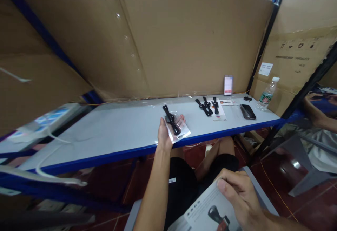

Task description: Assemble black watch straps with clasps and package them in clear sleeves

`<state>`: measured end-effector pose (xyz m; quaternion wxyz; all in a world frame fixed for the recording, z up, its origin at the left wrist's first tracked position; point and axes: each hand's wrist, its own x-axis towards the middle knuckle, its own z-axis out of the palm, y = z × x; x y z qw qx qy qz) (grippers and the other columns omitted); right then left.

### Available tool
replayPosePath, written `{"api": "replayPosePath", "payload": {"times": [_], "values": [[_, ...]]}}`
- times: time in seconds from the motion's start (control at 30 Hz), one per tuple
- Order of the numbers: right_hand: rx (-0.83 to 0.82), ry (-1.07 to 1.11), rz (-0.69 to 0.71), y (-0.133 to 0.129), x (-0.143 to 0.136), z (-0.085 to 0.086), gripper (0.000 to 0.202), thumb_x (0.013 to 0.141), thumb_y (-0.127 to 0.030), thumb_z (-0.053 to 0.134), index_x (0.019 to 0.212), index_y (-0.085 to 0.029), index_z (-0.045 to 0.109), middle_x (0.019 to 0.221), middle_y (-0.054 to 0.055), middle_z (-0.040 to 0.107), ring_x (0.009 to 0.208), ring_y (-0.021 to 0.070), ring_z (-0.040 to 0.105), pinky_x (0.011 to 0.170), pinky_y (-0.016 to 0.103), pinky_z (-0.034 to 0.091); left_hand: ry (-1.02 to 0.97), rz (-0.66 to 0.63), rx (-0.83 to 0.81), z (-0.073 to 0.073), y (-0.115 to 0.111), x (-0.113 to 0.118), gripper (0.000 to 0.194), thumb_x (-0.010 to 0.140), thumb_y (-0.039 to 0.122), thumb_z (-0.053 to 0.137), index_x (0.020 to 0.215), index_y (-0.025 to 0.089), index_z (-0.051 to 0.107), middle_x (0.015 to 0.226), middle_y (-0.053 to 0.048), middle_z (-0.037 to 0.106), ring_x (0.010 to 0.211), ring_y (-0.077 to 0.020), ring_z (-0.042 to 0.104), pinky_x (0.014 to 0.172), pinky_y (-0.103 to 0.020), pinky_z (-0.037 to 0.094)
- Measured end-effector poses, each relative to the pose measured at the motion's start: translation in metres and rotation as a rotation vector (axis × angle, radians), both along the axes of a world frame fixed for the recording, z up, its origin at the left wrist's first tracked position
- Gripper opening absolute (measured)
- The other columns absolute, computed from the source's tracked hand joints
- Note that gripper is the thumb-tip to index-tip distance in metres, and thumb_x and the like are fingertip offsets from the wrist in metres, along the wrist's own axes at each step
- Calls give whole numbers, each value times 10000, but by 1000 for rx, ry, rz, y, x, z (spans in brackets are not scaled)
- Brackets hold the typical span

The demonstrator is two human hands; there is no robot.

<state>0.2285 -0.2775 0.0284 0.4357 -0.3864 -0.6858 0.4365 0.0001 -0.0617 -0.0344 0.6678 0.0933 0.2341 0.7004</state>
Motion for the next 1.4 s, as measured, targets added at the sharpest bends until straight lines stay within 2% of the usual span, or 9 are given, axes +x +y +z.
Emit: {"api": "replayPosePath", "payload": {"times": [0.13,0.23,0.6,0.77,0.87,1.0,1.1,1.2,1.4], "values": [[-67,51,-5,0,-2,2,421,970,-469,463,874,-163,735,661,21,624,584,111,530,534,203,380,-6,-17,-1,-3,2,-1,590,976,590,249,1218,162,575,1159,-183,685,1146,-296,645,950,-495,547],[-146,109,25,0,-3,4,437,952,-488,485,782,-161,719,619,17,592,560,113,513,510,208,365,-14,-32,1,-6,4,-3,600,971,600,257,1239,159,564,1150,-185,687,1142,-299,647,945,-499,548],[-305,301,-72,22,-12,-15,510,891,-549,569,595,-202,339,581,-60,295,532,78,246,463,218,215,-18,-57,1,-13,12,-8,644,967,615,224,1267,144,544,1131,-199,688,1133,-304,649,942,-499,546],[-354,328,-55,47,-20,-40,473,845,-586,635,669,-179,471,616,-49,426,549,78,354,502,202,291,-23,-43,0,-13,12,-8,644,969,609,229,1215,121,570,1132,-217,682,1126,-298,655,933,-464,549],[-467,309,52,53,-23,-64,440,770,-577,714,777,-157,582,680,-14,568,587,107,496,557,214,369,-43,-49,4,-12,11,-7,630,967,612,242,1191,130,581,1150,-217,678,1129,-301,652,924,-468,551],[-605,177,217,39,-20,-102,420,711,-529,762,807,-131,672,722,35,668,652,156,600,641,251,426,-69,-47,7,-11,12,-4,619,965,609,252,1166,135,596,1175,-220,670,1139,-299,644,930,-464,549],[-584,24,333,23,-11,-121,446,708,-554,750,849,-132,722,785,46,704,721,179,616,674,259,437,-92,-31,25,-12,13,-2,606,960,608,283,1159,135,606,1182,-223,667,1136,-303,645,958,-471,534],[-491,-46,339,17,-3,-117,489,807,-606,655,962,-148,726,832,42,701,736,167,590,660,246,431,-86,-37,29,-13,13,-1,626,952,616,307,1182,112,599,1151,-237,671,1130,-304,645,967,-457,528],[-491,206,54,40,-9,-78,522,826,-621,657,1073,-162,663,835,43,676,635,131,556,559,217,419,-87,-46,18,-12,13,-1,648,951,630,282,1206,121,591,1132,-222,677,1086,-300,664,952,-460,533]]}}
